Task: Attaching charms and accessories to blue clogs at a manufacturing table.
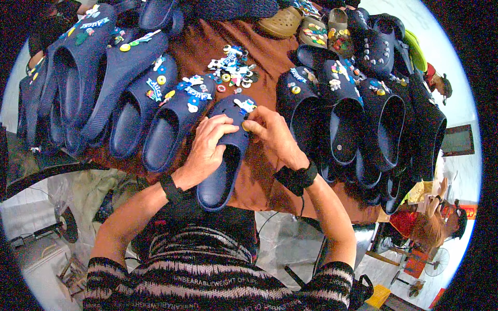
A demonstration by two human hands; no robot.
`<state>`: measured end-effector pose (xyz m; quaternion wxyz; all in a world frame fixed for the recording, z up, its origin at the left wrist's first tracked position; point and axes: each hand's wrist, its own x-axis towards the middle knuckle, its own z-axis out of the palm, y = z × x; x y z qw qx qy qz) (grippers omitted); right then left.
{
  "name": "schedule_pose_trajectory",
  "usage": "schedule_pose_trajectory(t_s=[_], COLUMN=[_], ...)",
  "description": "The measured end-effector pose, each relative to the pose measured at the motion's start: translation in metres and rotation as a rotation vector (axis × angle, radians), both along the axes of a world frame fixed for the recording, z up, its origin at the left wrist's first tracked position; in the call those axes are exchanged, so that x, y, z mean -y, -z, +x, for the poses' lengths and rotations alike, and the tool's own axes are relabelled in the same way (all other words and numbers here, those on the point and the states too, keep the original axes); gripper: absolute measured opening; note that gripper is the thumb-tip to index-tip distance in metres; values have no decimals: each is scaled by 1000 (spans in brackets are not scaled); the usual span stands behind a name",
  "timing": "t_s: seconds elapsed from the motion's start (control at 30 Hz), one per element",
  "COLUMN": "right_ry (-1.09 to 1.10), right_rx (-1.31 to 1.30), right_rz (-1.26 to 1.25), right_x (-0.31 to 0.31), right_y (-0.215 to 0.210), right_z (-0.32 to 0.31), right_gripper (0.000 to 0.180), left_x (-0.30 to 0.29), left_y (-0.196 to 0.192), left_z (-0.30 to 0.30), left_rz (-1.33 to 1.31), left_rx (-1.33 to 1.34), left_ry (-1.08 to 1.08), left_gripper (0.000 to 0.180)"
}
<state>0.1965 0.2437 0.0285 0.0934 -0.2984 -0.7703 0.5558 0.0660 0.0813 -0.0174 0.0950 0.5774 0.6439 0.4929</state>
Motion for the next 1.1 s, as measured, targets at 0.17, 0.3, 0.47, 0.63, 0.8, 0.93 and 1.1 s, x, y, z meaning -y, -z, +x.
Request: schedule_pose_trajectory(t_s=[0.17, 0.3, 0.47, 0.63, 0.8, 0.93, 1.1], right_ry=[-62, -7, -53, 17, 134, 78, -164], right_rx=[-35, 1, 181, 193, -43, -33, -53], right_rz=[-79, -194, 47, -270, -251, 413, 652], right_x=[-7, -10, -15, -17, -25, -21, -27], right_y=[13, 14, 12, 26, 36, 3, -9], right_z=[0, -1, -7, 7, 21, 6, -15], right_gripper=[23, 22, 29, 36, 28, 22, 28], left_x=[0, -4, -3, 0, 0, 0, 0], left_y=[-2, 0, 0, -4, -4, -1, -2], left_z=[-2, -2, -2, 0, 0, -3, -1], left_rz=[16, 18, -2, -7, 11, -2, 7], left_rx=[-5, 6, 1, -12, 16, 6, -12], left_ry=[-3, -4, -9, -1, 8, -22, -17], left_gripper=[51, 50, 51, 52, 53, 53, 54])
